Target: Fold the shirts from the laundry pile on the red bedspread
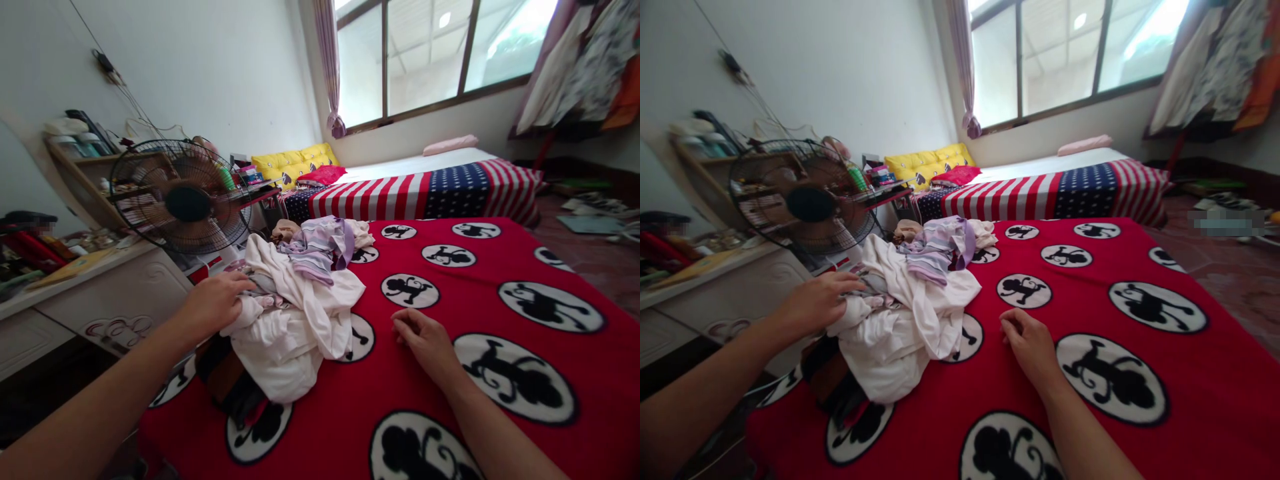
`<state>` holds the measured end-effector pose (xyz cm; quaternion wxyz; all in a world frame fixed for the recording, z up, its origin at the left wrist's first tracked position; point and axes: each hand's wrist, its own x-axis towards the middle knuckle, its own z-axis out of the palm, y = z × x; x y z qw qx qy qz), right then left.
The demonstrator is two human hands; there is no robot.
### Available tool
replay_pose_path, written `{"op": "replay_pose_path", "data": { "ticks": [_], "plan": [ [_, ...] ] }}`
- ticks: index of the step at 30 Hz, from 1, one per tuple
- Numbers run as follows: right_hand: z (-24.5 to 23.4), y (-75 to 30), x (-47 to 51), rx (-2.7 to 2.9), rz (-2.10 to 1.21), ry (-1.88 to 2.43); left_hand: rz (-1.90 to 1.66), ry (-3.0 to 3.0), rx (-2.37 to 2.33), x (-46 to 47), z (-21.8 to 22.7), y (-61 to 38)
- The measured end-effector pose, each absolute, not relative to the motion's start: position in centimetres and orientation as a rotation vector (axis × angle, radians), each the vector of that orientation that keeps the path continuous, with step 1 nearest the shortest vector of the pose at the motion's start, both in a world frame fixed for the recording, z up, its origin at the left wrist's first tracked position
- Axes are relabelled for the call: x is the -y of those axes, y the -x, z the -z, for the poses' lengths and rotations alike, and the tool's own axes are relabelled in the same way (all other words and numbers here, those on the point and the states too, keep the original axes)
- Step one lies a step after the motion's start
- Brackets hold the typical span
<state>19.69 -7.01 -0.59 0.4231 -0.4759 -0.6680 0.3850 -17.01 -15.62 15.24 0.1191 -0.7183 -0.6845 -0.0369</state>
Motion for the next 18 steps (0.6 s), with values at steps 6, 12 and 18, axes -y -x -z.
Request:
{"op": "replay_pose_path", "data": {
  "ticks": [6,12,18],
  "plan": [
    [0.7,-19.9,7.2,1.646,-0.986,1.165,0.679,2.449,1.972,11.7,-12.9,12.5],
    [0.6,-19.7,7.1,1.655,-0.987,1.172,1.543,2.972,2.237,11.4,-15.5,12.2],
    [0.6,-19.7,7.1,1.659,-0.970,1.183,0.757,2.507,2.337,9.9,-14.5,12.1]
  ]
}}
